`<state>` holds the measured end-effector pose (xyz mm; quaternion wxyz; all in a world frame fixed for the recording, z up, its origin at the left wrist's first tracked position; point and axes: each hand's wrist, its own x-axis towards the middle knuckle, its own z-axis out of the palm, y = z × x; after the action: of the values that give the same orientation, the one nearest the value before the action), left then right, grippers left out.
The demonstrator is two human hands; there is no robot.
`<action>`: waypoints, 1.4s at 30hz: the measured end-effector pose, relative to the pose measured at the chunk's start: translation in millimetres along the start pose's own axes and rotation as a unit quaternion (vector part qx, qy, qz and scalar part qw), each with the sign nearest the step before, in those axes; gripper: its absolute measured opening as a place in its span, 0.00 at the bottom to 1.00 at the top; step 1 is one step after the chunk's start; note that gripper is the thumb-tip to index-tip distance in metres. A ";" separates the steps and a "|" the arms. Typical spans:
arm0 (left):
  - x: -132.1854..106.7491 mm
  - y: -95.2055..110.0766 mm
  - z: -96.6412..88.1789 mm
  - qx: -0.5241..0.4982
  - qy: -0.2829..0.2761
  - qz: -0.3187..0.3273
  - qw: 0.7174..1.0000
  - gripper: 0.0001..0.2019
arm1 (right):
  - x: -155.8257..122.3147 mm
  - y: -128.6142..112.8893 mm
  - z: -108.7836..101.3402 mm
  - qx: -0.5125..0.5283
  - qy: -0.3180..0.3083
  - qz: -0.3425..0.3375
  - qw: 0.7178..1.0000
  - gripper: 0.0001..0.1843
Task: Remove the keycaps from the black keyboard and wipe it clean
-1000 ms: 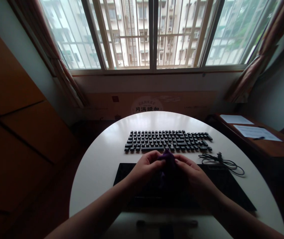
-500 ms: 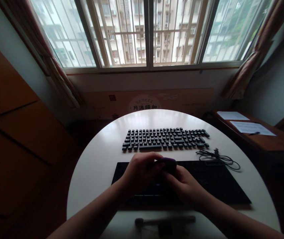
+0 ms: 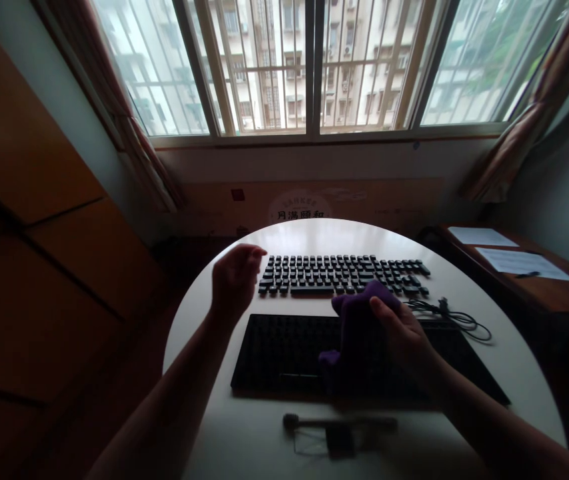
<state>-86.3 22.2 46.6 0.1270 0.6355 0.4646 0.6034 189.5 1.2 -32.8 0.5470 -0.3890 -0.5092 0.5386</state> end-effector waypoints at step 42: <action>-132.9 -57.7 -80.7 0.347 -0.267 -0.063 0.897 0.23 | 33.7 34.8 126.7 -0.597 -0.290 -0.199 0.721 0.26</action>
<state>-161.7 -78.0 -61.9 0.0552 0.7457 0.6325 0.2022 55.7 23.0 -39.4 0.1217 -0.3499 -0.9246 0.0883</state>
